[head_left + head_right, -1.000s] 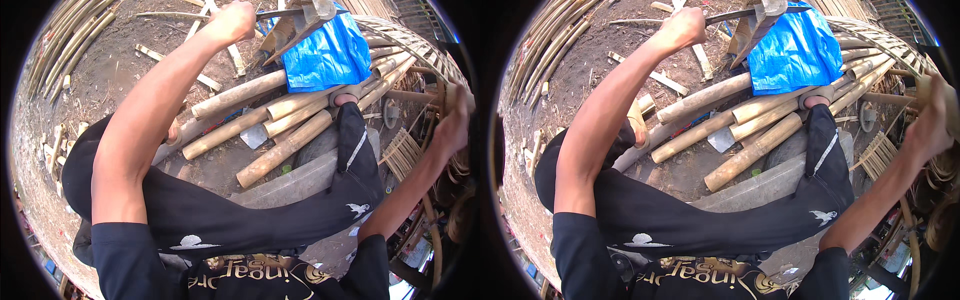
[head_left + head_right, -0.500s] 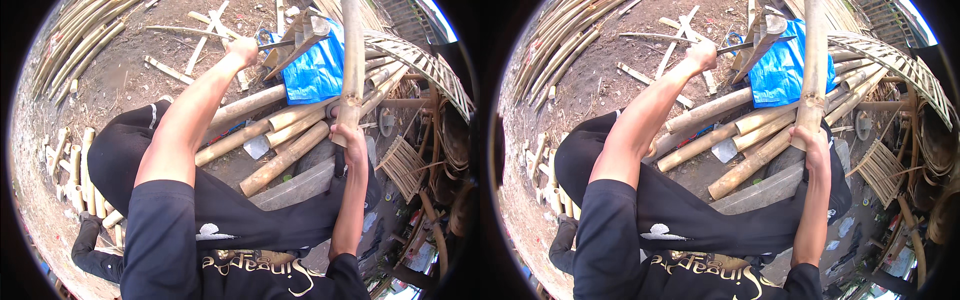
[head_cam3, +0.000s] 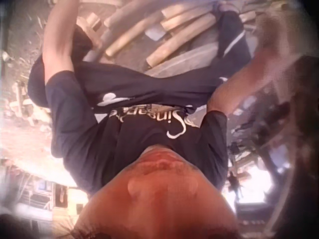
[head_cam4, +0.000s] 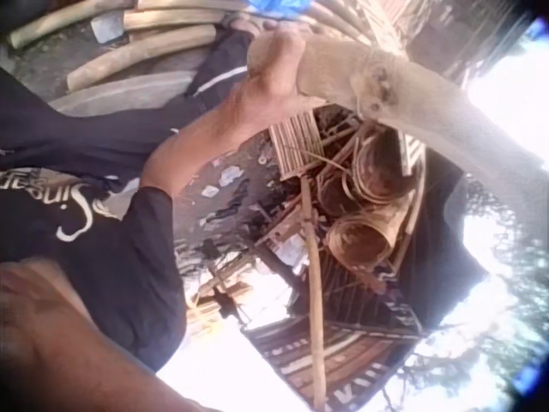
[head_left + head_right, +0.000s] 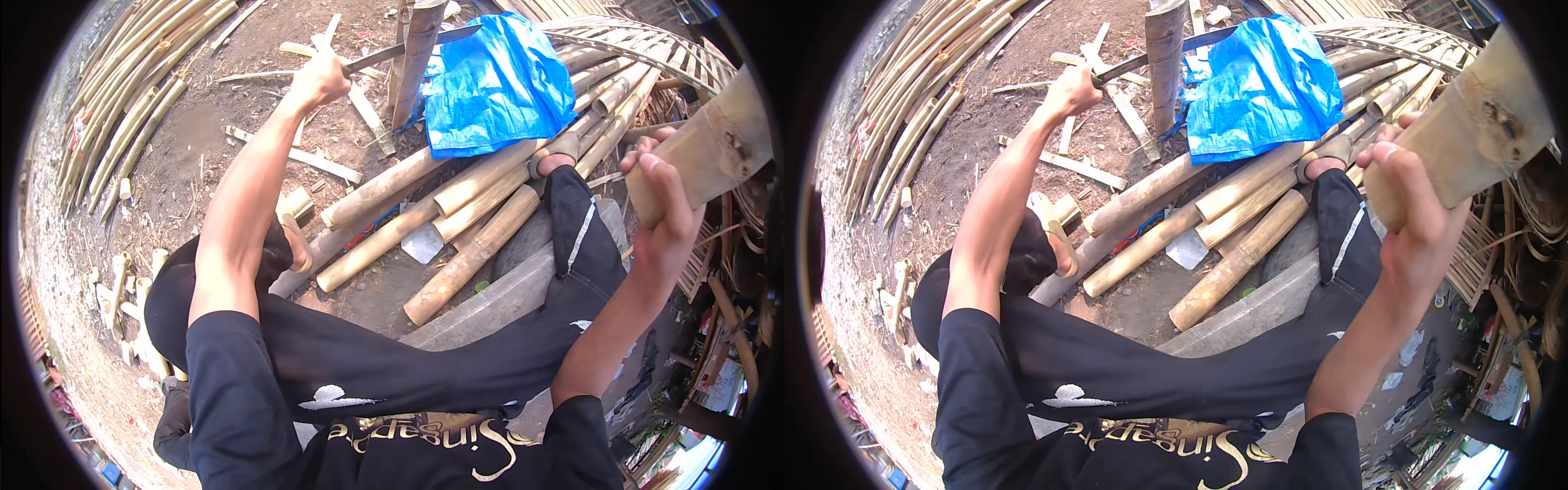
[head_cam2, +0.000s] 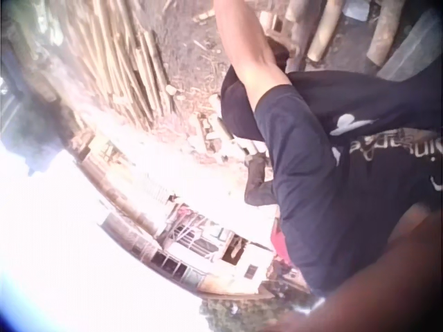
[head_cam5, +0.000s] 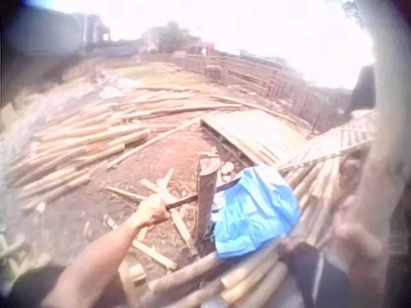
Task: The person uses a machete to shave and carve pieces of bamboo while sitting in an outdoor area filled with bamboo poles.
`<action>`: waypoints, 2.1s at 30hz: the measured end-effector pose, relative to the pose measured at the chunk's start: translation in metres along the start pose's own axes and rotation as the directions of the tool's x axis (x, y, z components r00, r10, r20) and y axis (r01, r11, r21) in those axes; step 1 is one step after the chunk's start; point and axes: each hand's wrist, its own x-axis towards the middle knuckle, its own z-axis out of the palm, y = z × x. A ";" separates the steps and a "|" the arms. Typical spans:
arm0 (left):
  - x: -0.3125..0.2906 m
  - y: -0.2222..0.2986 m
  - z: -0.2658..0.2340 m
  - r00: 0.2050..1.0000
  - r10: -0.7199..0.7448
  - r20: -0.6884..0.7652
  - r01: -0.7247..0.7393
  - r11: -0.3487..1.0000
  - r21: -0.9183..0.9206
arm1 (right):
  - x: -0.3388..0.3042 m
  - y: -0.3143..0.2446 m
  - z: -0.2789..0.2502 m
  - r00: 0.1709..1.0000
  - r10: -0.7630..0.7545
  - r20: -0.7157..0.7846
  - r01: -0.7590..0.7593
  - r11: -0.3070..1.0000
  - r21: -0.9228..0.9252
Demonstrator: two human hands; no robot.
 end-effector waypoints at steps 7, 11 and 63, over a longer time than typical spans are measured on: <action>0.000 0.002 -0.013 0.998 -0.059 0.003 0.059 0.981 -0.183 | -0.074 0.177 0.037 0.839 0.537 0.085 -0.534 0.844 -0.050; -0.004 -0.013 -0.031 0.997 -0.073 -0.040 0.064 0.978 -0.199 | -0.134 0.252 0.028 0.623 0.782 0.026 -0.777 0.622 -0.090; 0.010 -0.015 -0.013 0.992 -0.128 -0.012 0.129 0.989 0.074 | 0.200 0.304 -0.113 0.693 -0.086 0.716 0.712 -0.072 -0.698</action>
